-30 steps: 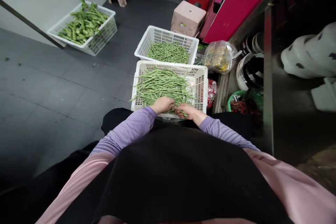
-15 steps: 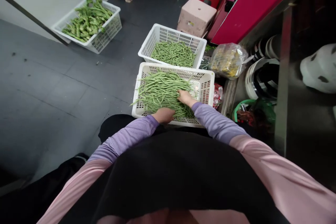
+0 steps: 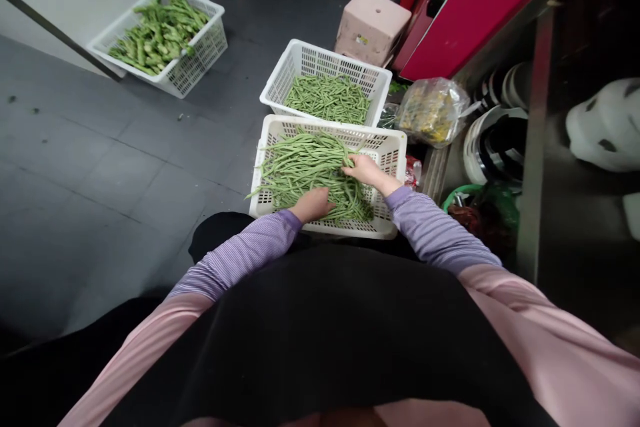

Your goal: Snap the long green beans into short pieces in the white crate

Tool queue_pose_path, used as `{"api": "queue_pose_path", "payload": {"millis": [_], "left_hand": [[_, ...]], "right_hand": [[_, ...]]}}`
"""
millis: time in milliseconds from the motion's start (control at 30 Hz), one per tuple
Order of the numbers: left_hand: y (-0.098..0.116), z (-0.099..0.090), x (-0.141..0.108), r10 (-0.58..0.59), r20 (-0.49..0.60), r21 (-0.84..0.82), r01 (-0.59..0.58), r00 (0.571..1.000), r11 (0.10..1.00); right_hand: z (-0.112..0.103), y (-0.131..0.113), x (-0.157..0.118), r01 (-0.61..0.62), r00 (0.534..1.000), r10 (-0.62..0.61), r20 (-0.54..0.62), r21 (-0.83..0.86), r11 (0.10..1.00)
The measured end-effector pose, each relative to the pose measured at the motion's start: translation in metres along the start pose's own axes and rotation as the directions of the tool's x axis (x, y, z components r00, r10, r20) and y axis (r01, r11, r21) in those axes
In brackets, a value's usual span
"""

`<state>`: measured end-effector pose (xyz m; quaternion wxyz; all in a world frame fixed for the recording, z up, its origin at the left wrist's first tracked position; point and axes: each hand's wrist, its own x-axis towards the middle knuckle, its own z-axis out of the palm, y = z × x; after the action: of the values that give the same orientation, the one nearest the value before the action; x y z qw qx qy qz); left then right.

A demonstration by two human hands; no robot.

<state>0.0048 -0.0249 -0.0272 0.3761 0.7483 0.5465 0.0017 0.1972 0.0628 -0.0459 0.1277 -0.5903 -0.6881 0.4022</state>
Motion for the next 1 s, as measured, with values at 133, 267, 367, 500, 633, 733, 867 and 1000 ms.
{"api": "queue_pose_path", "payload": {"millis": [133,267,367,500,633,733,867,1000], "left_hand": [[0.011,-0.014,0.018,-0.088,-0.194,-0.688,-0.071,0.977,0.722],[0.030,-0.021,0.015,0.016,-0.183,-0.927,-0.178,0.983,0.331],[0.038,-0.017,0.000,0.102,-0.113,-0.976,-0.130,0.988,0.177],[0.039,-0.008,-0.015,-0.129,-0.109,-0.994,-0.106,0.986,0.034],[0.036,-0.010,-0.016,-0.352,-0.101,-0.988,-0.137,0.931,-0.078],[0.029,-0.021,-0.012,-0.416,-0.118,-0.976,-0.182,0.902,-0.116],[0.011,-0.046,-0.002,-0.551,-0.205,-0.942,-0.317,0.809,-0.115],[-0.008,-0.063,0.009,-0.612,-0.235,-0.915,-0.385,0.755,-0.124]], "right_hand": [[-0.036,-0.042,-0.033,-0.004,0.992,-0.040,0.117,0.357,0.934],[-0.031,-0.071,-0.061,-0.153,0.930,-0.069,0.361,0.550,0.821],[-0.011,-0.078,-0.074,-0.262,0.905,-0.029,0.424,0.610,0.748],[0.019,-0.080,-0.092,-0.387,0.899,0.048,0.435,0.738,0.554],[0.039,-0.082,-0.109,-0.380,0.914,0.038,0.403,0.823,0.422],[0.039,-0.078,-0.116,-0.294,0.955,0.104,0.277,0.849,0.439],[0.026,-0.061,-0.126,-0.324,0.946,0.178,0.272,0.768,0.552],[0.026,-0.042,-0.138,-0.417,0.905,0.180,0.386,0.715,0.561]]}}
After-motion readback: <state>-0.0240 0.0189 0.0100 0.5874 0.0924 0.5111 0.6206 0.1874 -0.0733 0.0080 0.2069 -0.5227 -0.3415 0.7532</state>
